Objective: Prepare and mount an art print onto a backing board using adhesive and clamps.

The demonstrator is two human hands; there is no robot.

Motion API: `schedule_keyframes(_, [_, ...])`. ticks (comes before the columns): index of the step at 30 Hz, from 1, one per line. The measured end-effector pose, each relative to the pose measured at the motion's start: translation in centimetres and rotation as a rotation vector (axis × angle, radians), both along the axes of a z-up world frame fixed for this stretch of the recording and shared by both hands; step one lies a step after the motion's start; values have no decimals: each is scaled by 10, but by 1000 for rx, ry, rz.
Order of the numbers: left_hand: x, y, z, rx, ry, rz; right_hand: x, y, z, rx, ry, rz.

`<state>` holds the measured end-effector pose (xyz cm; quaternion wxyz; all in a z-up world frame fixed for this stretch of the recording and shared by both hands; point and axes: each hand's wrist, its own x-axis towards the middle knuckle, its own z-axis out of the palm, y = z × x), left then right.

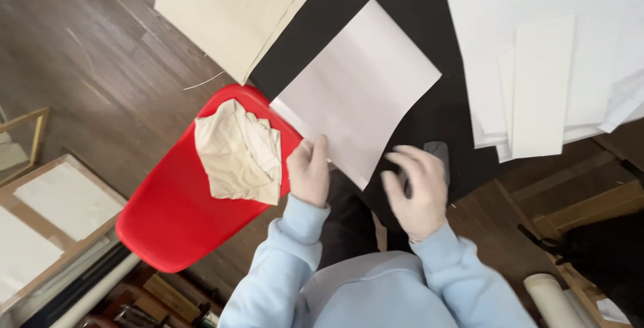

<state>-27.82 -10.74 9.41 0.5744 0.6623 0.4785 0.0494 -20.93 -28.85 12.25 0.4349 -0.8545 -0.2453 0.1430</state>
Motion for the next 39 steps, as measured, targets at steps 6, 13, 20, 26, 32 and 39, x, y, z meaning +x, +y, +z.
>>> schedule_keyframes(6, [0,0,9,-401,-92,233,-47,-47,-86,-421,69,-285])
schedule_keyframes(13, [-1,3,15,-475,-157,227,-61,-90,-133,-490,56,-46])
schedule_keyframes(20, [-8,6,12,-385,-34,222,79,-24,-55,-68,114,-138])
schedule_keyframes(26, [5,9,22,-332,-54,208,132,38,-104,-215,-17,186])
schedule_keyframes(32, [-2,5,13,-310,-20,179,119,36,-149,-323,-232,269])
schedule_keyframes(39, [-3,9,14,-251,-28,87,119,42,-148,-351,-314,349])
